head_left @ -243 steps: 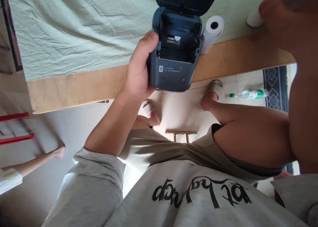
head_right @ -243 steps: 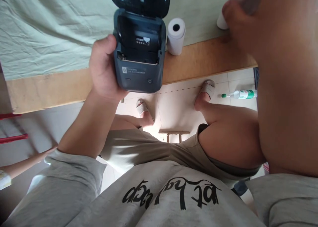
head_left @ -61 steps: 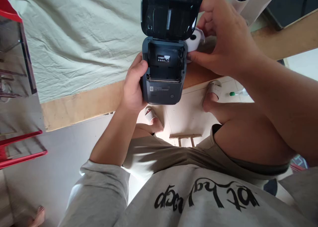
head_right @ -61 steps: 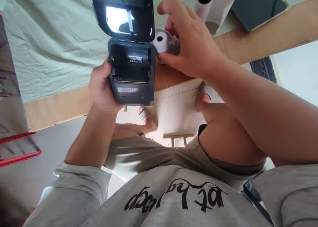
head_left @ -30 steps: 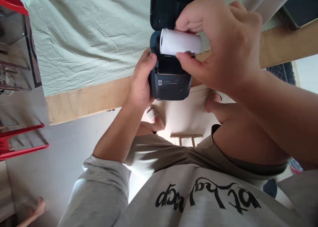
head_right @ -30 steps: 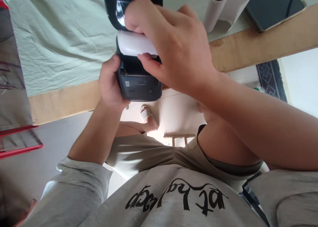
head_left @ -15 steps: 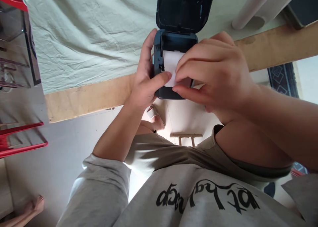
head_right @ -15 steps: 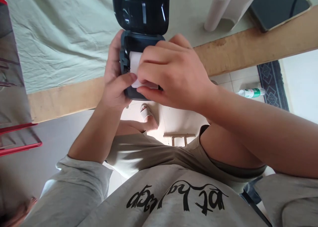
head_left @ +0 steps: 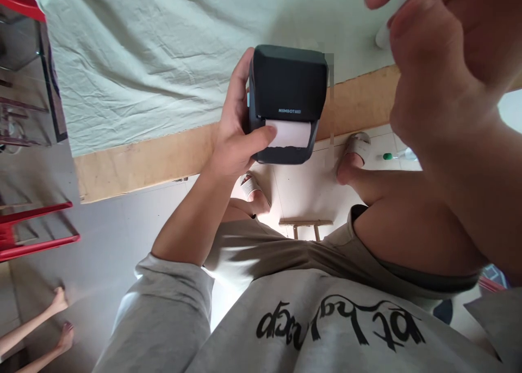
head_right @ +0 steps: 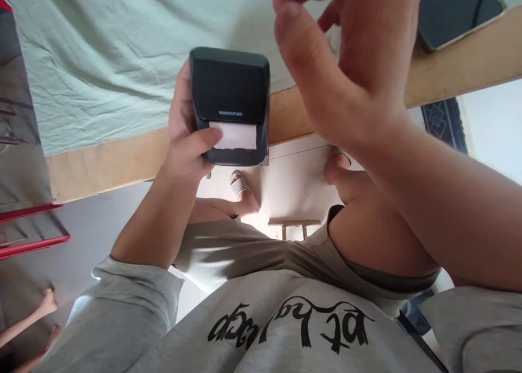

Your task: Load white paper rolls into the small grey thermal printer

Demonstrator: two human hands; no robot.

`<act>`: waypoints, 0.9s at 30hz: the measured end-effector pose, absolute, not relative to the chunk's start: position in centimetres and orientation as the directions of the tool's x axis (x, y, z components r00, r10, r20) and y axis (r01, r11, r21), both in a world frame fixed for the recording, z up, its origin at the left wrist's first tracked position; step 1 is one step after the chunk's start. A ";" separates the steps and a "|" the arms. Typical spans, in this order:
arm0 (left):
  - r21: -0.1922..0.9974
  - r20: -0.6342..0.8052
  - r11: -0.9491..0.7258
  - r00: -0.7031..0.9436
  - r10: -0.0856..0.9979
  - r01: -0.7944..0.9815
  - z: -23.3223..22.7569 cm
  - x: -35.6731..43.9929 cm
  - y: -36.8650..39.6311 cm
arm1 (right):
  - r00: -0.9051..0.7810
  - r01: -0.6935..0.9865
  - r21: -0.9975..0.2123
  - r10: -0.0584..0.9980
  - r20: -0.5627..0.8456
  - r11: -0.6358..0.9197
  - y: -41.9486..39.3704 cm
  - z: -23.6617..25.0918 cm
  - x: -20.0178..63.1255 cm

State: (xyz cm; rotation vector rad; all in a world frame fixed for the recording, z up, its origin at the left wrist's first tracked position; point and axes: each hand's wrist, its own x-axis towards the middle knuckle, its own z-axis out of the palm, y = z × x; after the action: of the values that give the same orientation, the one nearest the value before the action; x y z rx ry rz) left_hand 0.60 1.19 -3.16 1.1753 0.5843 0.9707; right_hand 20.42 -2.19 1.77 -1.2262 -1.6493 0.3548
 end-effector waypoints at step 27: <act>0.907 0.077 0.092 0.378 0.923 -0.410 -2.4 1.9 0.3 | -0.952 0.257 -0.790 0.288 -0.107 0.556 -15.7 -2.7 10.9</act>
State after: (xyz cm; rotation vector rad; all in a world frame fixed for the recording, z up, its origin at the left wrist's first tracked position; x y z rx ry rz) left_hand 1.86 0.31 -2.45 1.0462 0.6145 1.0877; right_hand 10.86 -15.75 -2.69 -0.4800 -2.7401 1.3827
